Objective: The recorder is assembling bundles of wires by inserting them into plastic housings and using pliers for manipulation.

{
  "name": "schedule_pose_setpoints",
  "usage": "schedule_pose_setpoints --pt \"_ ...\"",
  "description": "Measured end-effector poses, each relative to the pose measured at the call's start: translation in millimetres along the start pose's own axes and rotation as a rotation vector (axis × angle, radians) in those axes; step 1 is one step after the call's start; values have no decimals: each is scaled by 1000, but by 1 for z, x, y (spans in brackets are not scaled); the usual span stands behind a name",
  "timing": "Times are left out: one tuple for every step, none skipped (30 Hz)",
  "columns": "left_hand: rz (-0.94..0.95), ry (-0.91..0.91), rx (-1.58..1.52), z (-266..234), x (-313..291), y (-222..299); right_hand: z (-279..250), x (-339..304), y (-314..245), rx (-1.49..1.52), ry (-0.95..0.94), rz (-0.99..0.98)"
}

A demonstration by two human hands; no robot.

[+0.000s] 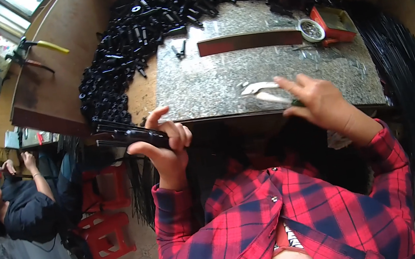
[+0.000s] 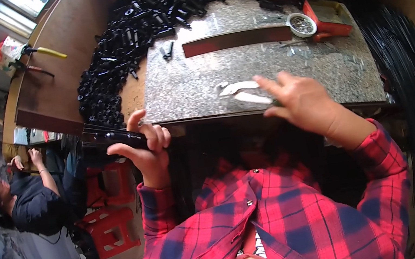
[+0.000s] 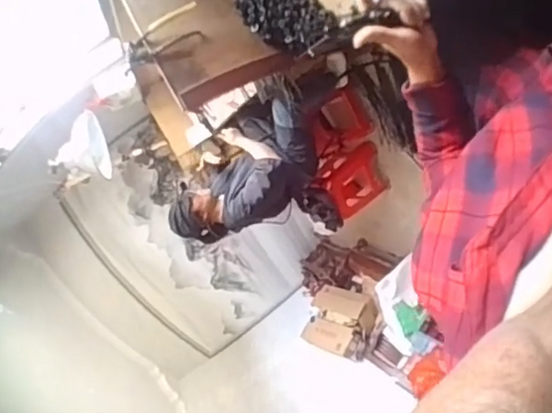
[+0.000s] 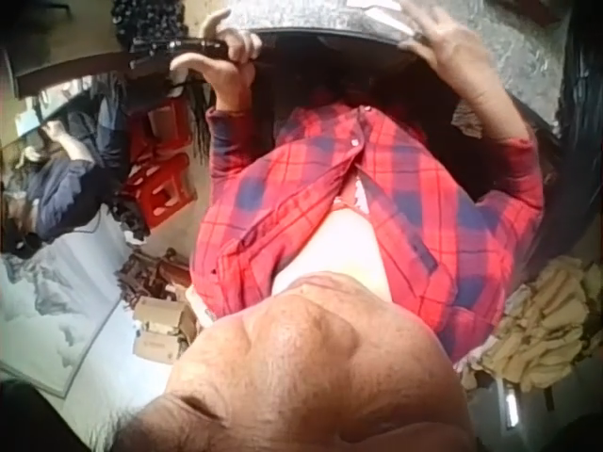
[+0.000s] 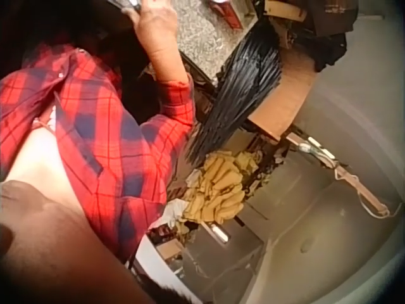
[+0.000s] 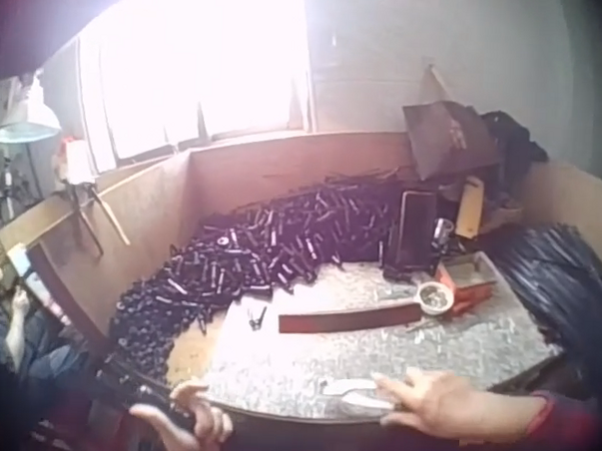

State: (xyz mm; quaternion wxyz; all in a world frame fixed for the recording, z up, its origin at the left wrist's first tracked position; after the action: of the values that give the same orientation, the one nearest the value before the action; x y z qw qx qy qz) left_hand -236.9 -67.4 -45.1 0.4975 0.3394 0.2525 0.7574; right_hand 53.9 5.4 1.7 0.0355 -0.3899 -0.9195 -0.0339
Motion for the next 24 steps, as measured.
schedule_pose_setpoints --pt "4 32 -119 -6 6 5 6 -2 14 -53 4 59" --pt "14 65 -237 -11 9 13 10 -1 23 -70 -76 144" --pt "32 69 -226 -13 11 21 14 -2 30 -66 -65 126" --pt "34 134 -279 -18 14 21 16 -7 39 -118 85 113" --pt "46 204 -324 -23 14 26 12 -7 38 -161 239 88" --pt "66 237 -335 -23 14 32 9 -10 29 -193 312 56" --pt "77 238 -334 -23 15 34 -1 -15 16 -143 358 9" --pt "67 304 -383 -29 12 35 -2 -21 -1 42 456 -70" --pt "45 364 -445 -33 12 32 1 -29 -19 270 344 -151" --pt "36 387 -480 -27 13 30 0 -39 -39 580 308 -319" --pt "38 385 -475 -27 12 30 24 -50 -57 930 99 -349" --pt "16 398 -557 -27 12 27 52 -59 -73 1234 -147 -230" --pt "-14 404 -649 -23 14 22 63 -63 -81 1280 -111 -290" --pt "-32 376 -702 -16 13 19 76 -66 -79 1482 -284 -70" --pt "-40 368 -710 -7 12 14 88 -73 -78 1667 -457 168" --pt "-81 400 -757 4 8 6 101 -83 -69 1847 -372 164" --pt "-113 442 -797 12 1 -1 61 -63 -63 1757 -154 154" --pt "-151 441 -841 24 -5 -10 33 -53 -53 1612 94 37" --pt "-212 329 -899 40 -13 -17 6 -47 -45 1451 329 -86" --pt "-308 388 -820 51 -21 -31 -17 -46 -32 1422 370 -141" --pt "-395 205 -699 62 -31 -38 -34 -41 -22 1423 398 -224" --pt "-545 112 -677 79 -39 -47 -61 -42 -12 1358 421 -184" --pt "-702 158 -643 83 -55 -55 -82 -39 -6 1311 440 -167" --pt "-887 64 -546 88 -71 -69 -101 -37 -3 1304 422 -117"
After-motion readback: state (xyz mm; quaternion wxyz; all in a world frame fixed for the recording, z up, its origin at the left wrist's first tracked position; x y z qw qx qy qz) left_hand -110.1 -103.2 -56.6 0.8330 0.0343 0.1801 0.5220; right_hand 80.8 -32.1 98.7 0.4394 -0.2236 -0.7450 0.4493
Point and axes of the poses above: each hand's wrist, its own x-axis towards the middle knuckle, its own z-axis out of the palm, y = z × x, the point moved 5 cm from there along x, towards the middle knuckle, and after that the axes turned 12 degrees about -x, right-handed, at the moved point
